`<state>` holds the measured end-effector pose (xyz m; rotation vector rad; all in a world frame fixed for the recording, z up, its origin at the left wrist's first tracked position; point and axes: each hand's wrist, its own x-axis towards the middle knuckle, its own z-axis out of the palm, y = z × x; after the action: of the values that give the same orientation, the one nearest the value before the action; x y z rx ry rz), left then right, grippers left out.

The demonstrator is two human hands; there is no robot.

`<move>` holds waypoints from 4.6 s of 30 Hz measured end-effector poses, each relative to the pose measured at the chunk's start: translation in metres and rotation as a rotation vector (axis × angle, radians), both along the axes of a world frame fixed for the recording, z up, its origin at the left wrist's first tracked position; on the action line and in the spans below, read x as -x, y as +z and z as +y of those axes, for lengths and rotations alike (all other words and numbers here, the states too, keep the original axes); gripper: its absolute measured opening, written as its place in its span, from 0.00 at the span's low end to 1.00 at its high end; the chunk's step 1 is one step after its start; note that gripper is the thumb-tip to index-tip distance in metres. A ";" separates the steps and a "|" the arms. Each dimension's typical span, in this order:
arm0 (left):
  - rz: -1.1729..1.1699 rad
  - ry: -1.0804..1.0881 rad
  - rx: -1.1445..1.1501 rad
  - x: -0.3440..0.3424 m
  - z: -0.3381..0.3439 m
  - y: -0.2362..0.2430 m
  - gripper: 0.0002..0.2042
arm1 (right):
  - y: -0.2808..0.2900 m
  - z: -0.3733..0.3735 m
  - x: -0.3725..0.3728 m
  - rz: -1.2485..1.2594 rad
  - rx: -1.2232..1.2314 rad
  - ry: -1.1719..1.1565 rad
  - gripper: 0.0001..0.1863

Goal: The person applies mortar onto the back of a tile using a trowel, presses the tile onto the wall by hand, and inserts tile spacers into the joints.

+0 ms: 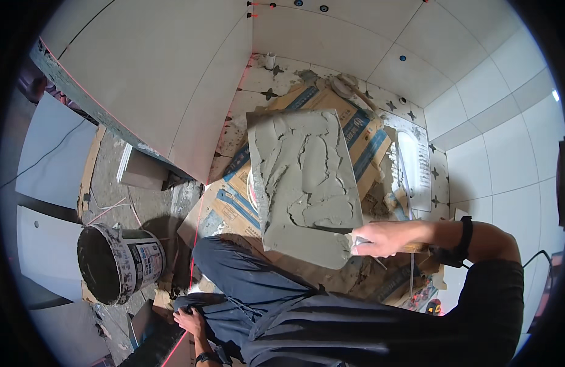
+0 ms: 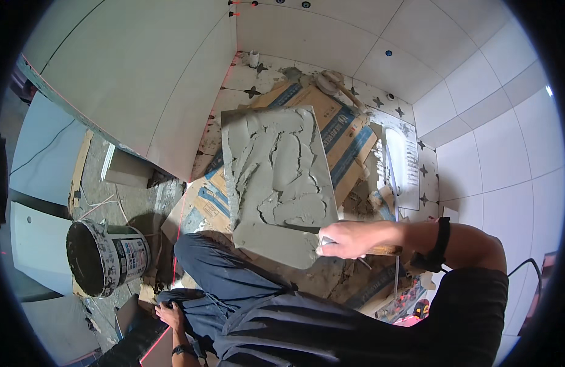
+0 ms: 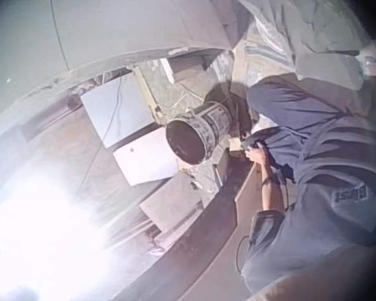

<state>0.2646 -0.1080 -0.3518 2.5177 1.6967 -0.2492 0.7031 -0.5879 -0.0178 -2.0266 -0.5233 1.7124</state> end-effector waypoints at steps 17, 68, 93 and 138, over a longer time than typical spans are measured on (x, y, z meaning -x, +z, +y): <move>0.017 -0.001 0.019 0.008 0.000 0.004 0.25 | -0.027 -0.050 -0.120 -0.540 0.176 -0.432 0.21; -0.679 0.298 -0.148 0.120 -0.059 0.029 0.12 | 0.051 0.218 0.030 -0.684 -0.307 0.094 0.12; -0.821 -0.610 0.480 -0.192 -0.051 0.151 0.15 | -0.010 0.160 -0.031 -1.433 -0.568 -0.300 0.09; -1.576 -0.486 1.942 -0.275 -0.086 0.325 0.41 | -0.127 0.011 -0.099 -0.934 -0.804 -0.951 0.24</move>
<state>0.5398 -0.1937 -0.0267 0.7301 -0.1552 0.1031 0.8026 -0.5768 -0.1450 -1.8126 -0.3159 -0.0681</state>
